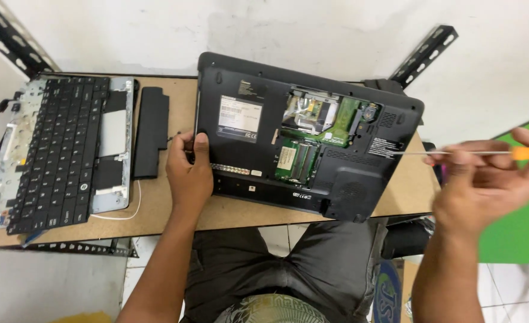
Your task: Disassembling a laptop to access internal components using a screwdriver and prying tools
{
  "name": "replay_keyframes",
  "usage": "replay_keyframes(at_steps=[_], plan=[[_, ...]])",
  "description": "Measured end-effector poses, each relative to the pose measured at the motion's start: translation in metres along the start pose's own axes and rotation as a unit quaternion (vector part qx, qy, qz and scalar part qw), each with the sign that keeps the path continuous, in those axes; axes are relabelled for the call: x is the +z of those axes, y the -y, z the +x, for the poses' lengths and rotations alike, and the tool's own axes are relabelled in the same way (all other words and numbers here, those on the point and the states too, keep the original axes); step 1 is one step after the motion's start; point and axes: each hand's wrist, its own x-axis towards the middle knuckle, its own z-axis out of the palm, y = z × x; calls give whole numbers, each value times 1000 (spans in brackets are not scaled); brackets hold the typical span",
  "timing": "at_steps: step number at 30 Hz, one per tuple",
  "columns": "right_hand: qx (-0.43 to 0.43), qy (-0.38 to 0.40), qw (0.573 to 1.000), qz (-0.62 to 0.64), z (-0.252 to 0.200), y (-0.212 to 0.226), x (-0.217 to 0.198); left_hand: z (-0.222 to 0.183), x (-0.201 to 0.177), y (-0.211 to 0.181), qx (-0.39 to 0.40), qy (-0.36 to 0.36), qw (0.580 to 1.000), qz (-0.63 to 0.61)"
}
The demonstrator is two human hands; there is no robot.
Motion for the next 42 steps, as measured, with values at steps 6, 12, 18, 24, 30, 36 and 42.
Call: replay_keyframes(at_steps=[6,12,18,24,30,36,42], plan=[[-68,53,996,7,-3,4,33,-1,1,5,31,-5,999,-4],[-56,59,995,51,-10,-5,38,-4,-1,1,6,4,1000,-20],[-173,127,976,31,-3,-8,38,-3,1,2,-8,0,1000,-29],[-136,94,986,-23,-8,12,56,-8,0,4,59,-24,995,-82],[-63,134,989,-19,3,25,51,-9,-1,1,69,-29,993,-90],[-142,175,970,-86,7,25,47,-9,-1,-3,61,-30,993,-92],[-137,172,972,-82,11,30,51,10,9,-45,285,-102,953,-4]])
